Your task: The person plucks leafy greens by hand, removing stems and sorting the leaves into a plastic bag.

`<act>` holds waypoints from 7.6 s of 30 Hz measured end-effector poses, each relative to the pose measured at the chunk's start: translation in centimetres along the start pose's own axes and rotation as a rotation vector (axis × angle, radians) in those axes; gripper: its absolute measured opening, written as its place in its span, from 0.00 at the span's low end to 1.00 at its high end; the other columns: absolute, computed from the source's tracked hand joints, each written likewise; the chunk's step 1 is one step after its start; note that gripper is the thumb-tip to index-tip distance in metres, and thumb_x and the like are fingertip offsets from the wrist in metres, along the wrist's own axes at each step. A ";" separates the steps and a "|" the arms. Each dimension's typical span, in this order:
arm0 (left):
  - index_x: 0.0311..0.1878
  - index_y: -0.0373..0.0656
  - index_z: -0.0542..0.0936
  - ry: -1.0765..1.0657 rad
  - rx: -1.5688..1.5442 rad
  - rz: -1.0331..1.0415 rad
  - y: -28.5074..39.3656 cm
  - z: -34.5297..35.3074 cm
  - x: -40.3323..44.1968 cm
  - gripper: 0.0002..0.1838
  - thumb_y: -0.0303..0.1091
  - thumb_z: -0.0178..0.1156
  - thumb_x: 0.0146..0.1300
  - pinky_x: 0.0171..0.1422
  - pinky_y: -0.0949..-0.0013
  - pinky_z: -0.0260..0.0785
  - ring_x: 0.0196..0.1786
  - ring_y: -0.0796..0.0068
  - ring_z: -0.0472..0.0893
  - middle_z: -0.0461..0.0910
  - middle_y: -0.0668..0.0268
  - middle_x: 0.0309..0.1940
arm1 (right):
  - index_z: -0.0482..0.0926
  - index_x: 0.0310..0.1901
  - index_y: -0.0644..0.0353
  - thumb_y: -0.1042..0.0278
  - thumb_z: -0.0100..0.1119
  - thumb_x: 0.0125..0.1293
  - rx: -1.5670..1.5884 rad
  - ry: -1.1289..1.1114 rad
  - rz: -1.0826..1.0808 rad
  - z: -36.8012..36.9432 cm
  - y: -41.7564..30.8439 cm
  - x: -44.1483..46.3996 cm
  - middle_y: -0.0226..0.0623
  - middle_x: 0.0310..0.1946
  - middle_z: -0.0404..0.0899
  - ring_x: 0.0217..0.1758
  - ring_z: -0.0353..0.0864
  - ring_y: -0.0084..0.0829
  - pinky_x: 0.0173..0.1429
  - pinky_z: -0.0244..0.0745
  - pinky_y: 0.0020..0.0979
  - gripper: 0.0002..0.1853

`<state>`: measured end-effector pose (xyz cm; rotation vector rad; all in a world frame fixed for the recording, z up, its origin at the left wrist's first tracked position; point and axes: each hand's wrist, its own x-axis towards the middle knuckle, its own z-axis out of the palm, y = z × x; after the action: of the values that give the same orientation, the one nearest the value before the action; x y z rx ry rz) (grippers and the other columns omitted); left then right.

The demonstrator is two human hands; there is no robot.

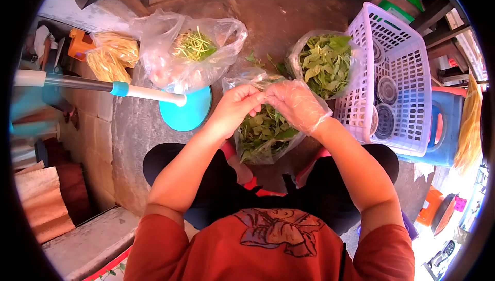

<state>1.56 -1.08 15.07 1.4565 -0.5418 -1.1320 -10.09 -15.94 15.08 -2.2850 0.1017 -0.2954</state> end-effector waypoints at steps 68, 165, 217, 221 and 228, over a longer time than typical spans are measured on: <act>0.36 0.40 0.75 0.358 0.023 0.143 -1.7 1.5 0.6 0.05 0.31 0.54 0.62 0.42 0.73 0.67 0.32 0.80 0.73 0.76 0.69 0.28 | 0.75 0.24 0.62 0.70 0.57 0.50 0.280 0.275 0.096 1.7 -0.3 -0.4 0.45 0.23 0.76 0.27 0.74 0.46 0.34 0.69 0.40 0.05; 0.33 0.39 0.77 0.156 0.849 0.261 -0.5 0.3 -2.1 0.11 0.38 0.62 0.55 0.30 0.65 0.68 0.25 0.64 0.77 0.77 0.62 0.20 | 0.81 0.31 0.59 0.49 0.59 0.53 -0.243 -0.274 0.460 -3.7 2.4 1.1 0.44 0.31 0.80 0.37 0.79 0.39 0.46 0.73 0.35 0.18; 0.29 0.39 0.82 0.093 0.297 -0.080 0.9 -1.8 -2.0 0.09 0.35 0.60 0.56 0.26 0.79 0.53 0.23 0.88 0.63 0.71 0.77 0.18 | 0.80 0.31 0.56 0.73 0.58 0.51 -0.472 0.000 -0.114 -1.0 0.0 0.5 0.42 0.25 0.72 0.32 0.74 0.45 0.37 0.69 0.41 0.04; 0.29 0.39 0.81 0.091 0.270 -0.052 1.0 -1.2 -1.8 0.10 0.36 0.60 0.57 0.25 0.79 0.51 0.22 0.89 0.62 0.69 0.77 0.17 | 0.78 0.29 0.59 0.75 0.57 0.51 -0.332 0.098 -0.038 -0.7 -0.3 0.6 0.43 0.27 0.73 0.33 0.74 0.44 0.38 0.70 0.41 0.03; 0.29 0.39 0.80 0.071 0.256 -0.059 1.6 -0.9 -2.5 0.09 0.35 0.60 0.58 0.24 0.80 0.50 0.21 0.89 0.61 0.67 0.77 0.16 | 0.78 0.31 0.61 0.71 0.48 0.61 -0.163 0.279 0.230 -3.1 3.2 0.8 0.39 0.27 0.78 0.29 0.78 0.35 0.41 0.73 0.31 0.08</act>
<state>1.76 1.06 17.31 1.7359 -0.6145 -1.0815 -10.00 -20.51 14.84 -2.3507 0.5458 -0.4985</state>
